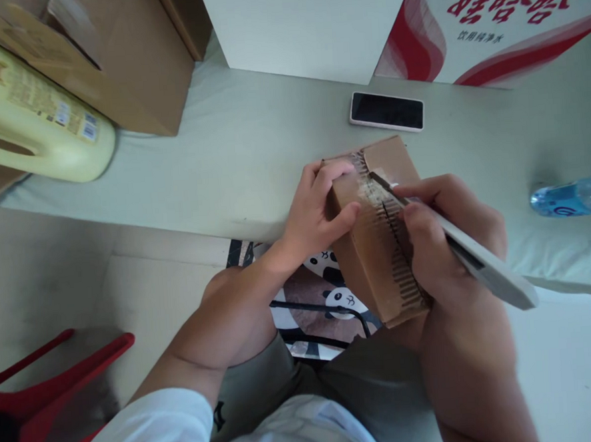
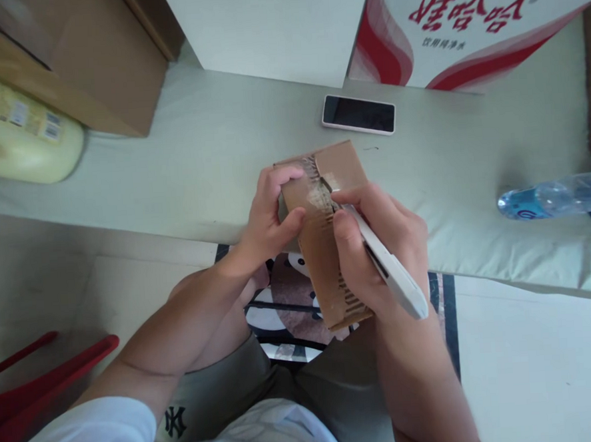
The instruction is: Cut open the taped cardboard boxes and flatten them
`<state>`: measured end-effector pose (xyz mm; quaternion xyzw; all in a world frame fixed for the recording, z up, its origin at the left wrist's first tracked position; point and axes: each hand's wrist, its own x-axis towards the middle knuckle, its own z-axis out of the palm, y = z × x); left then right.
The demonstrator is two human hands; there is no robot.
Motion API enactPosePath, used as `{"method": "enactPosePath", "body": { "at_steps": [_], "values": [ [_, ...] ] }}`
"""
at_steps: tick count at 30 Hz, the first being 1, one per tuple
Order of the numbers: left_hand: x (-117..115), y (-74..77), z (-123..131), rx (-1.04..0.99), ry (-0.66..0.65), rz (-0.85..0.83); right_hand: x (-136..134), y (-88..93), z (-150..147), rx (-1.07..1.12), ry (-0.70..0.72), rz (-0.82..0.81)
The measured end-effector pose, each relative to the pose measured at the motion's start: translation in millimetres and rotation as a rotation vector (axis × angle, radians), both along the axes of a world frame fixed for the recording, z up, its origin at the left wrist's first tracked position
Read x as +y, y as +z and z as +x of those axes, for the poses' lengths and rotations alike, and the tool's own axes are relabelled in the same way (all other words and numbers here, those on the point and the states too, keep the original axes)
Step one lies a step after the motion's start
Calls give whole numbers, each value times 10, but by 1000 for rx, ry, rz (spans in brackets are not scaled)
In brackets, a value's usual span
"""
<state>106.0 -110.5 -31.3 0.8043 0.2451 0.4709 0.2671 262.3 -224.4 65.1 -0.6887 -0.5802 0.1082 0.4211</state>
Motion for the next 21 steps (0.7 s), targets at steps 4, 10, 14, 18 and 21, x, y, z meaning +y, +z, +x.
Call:
{"method": "enactPosePath", "body": {
  "at_steps": [4, 10, 14, 18, 21],
  "values": [
    [0, 0, -6, 44, 9, -10, -27, -12, -16, 44, -25, 25],
    [-20, 3, -13, 36, 14, -15, 7, 56, -36, 25, -18, -53],
    [-34, 48, -19, 16, 3, -59, 44, 88, -39, -10, -6, -110],
    [-29, 58, -18, 18, -4, -73, 14, 67, -29, 4, 2, -59],
    [-23, 41, -14, 22, -4, -82, -25, 68, -36, 49, -26, -42]
  ]
}}
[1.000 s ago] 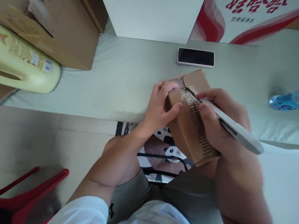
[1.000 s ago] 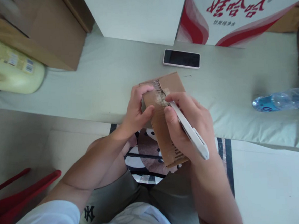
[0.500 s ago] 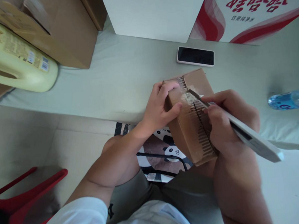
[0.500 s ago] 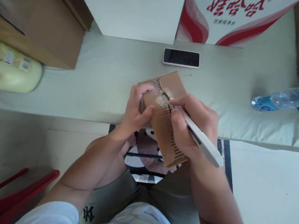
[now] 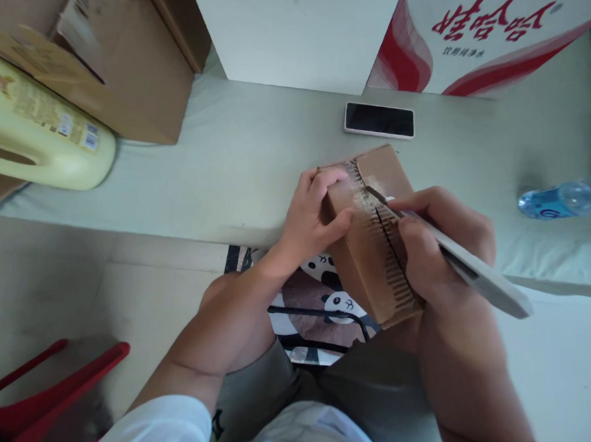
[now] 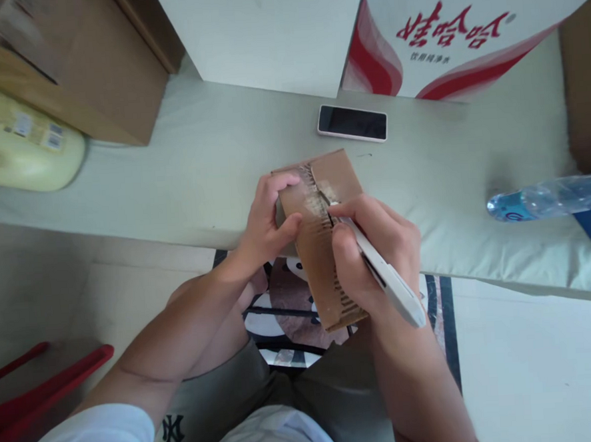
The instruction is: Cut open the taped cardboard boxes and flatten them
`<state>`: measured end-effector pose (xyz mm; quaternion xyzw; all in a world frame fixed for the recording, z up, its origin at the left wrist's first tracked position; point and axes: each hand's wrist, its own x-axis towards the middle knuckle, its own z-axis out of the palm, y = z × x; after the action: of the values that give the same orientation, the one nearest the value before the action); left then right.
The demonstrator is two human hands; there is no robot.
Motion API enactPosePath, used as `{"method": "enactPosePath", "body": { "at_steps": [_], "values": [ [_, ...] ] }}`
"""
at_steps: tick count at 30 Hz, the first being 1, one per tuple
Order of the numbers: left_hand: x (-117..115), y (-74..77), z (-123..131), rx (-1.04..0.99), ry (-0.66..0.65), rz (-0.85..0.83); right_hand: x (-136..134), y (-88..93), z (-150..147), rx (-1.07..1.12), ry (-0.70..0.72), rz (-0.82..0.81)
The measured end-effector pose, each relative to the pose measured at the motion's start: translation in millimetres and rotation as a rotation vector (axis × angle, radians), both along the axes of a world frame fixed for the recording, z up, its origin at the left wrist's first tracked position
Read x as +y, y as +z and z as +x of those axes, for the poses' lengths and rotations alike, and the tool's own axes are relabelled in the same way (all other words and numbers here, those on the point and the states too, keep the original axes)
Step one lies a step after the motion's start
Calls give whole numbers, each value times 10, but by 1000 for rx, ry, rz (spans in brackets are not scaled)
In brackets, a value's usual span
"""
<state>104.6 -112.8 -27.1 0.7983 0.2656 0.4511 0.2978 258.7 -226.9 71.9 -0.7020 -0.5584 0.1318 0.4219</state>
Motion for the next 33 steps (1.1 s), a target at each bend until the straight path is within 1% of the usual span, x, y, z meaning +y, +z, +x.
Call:
{"method": "enactPosePath", "body": {
  "at_steps": [4, 15, 21, 26, 30, 33],
  "values": [
    [-4, -5, 3, -7, -7, -21, -11, 20, -14, 45, -15, 12],
    [9, -7, 3, 12, -5, -25, -10, 23, 9, 76, -33, 29],
    [6, -15, 15, -1, 16, -10, -18, -47, 15, 58, -10, 54],
    [13, -30, -2, -8, 5, 21, -61, -62, 14, 87, -50, 69],
    [17, -85, -3, -24, -6, 27, -68, -50, -5, 102, -81, 135],
    [66, -160, 2, -67, -13, -41, -64, -44, -28, 117, -122, 192]
  ]
}}
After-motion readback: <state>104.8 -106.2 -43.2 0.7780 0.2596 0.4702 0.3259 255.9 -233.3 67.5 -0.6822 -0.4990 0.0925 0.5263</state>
